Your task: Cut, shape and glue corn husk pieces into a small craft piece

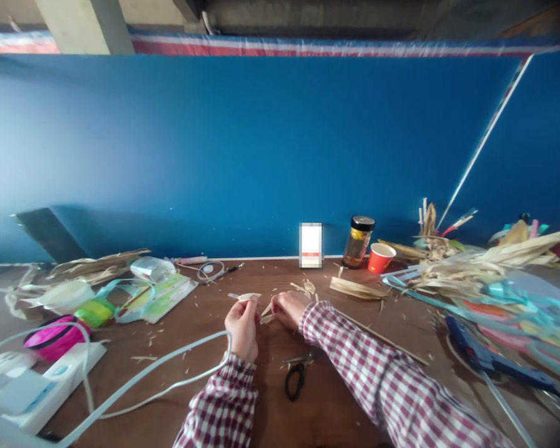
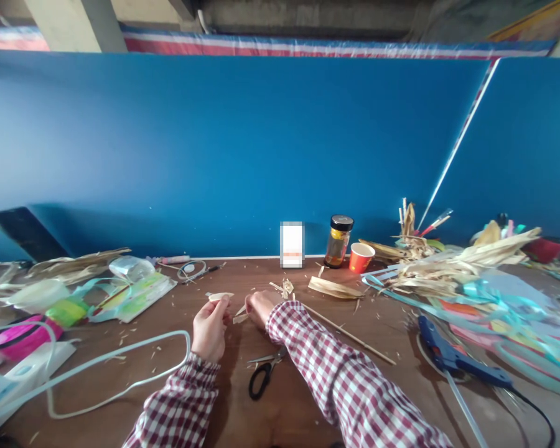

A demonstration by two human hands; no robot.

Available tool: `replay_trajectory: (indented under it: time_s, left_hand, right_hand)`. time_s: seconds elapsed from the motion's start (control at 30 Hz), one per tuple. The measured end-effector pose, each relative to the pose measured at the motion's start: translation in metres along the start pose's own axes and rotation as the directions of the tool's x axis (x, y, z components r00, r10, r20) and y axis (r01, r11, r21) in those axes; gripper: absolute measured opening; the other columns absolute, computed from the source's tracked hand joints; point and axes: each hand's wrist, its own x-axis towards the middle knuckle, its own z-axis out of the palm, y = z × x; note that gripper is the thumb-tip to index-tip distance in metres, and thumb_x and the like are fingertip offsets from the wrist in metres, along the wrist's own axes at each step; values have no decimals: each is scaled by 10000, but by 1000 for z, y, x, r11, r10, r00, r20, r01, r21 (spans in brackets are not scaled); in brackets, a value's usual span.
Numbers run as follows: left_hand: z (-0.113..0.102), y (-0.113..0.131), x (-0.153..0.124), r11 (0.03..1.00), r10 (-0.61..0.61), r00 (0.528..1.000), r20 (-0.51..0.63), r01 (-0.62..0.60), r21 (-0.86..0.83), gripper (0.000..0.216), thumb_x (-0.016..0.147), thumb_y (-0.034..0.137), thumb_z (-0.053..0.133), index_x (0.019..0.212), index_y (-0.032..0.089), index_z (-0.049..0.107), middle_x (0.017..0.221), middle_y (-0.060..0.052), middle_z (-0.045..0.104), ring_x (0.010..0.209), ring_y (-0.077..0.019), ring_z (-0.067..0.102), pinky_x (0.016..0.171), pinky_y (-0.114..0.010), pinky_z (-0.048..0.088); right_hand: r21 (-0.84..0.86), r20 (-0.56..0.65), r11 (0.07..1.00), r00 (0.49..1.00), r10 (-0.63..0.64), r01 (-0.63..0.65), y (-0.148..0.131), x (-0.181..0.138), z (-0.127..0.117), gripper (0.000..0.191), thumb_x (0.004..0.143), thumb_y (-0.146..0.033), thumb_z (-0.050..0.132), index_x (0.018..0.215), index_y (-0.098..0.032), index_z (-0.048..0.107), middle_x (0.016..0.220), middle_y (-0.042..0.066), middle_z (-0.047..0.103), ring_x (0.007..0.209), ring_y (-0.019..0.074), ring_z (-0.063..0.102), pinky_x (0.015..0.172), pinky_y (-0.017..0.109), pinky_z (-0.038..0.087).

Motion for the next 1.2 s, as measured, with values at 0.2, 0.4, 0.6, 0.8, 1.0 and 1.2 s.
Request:
replay_trajectory:
  time_s: [0.2, 0.4, 0.6, 0.8, 1.0, 1.2]
  left_hand:
    - [0, -2, 1, 999, 30, 999, 17, -30, -13, 319, 560, 407, 734, 650, 130, 604, 507, 50, 510, 446, -51, 404, 446, -195, 306]
    - [0, -2, 0, 999, 32, 999, 22, -32, -10, 336, 544, 422, 743, 645, 127, 619, 486, 52, 491, 438, -57, 409, 433, -195, 310]
    - [0, -4, 1, 1000, 8, 999, 32, -9, 23, 352, 563, 440, 730, 683, 125, 629, 469, 60, 469, 434, -63, 411, 402, -186, 270]
    - [0, -3, -1, 1000, 10, 999, 35, -10, 12, 344, 558, 430, 737, 673, 127, 620, 484, 54, 488, 445, -63, 417, 409, -183, 287]
    - [2, -3, -7, 992, -97, 961, 258, 72, 104, 315, 563, 406, 744, 622, 127, 608, 515, 33, 520, 438, -57, 416, 426, -184, 307]
    - [11, -5, -28, 983, -94, 856, 509, 1, 182, 257, 640, 369, 710, 619, 128, 623, 523, 24, 512, 444, -59, 395, 440, -189, 293]
  right_hand:
    - [41, -78, 995, 992, 97, -94, 33, -4, -23, 66, 782, -261, 635, 840, -229, 640, 826, -16, 681, 747, 132, 613, 651, 220, 430]
    - [33, -195, 953, 933, 301, -300, 86, -5, -50, 285, 813, -441, 584, 946, -190, 614, 819, 29, 676, 708, 151, 615, 609, 236, 433]
    - [-24, -247, 918, 892, 379, -396, 118, -13, -58, 121, 815, -241, 576, 782, -193, 683, 808, 39, 688, 779, 178, 626, 687, 262, 440]
    - [-35, -301, 927, 888, 348, -375, 118, -17, -57, 196, 824, -166, 530, 921, -175, 701, 992, 92, 685, 975, 240, 603, 872, 346, 421]
    - [66, -254, 968, 934, 253, -244, 78, -22, -57, 176, 832, -220, 539, 922, -190, 687, 972, 51, 698, 896, 187, 637, 824, 295, 469]
    - [481, -315, 877, 937, 153, 19, 16, -66, -19, 229, 823, -307, 572, 1024, -198, 596, 1007, 41, 676, 884, 153, 644, 793, 264, 511]
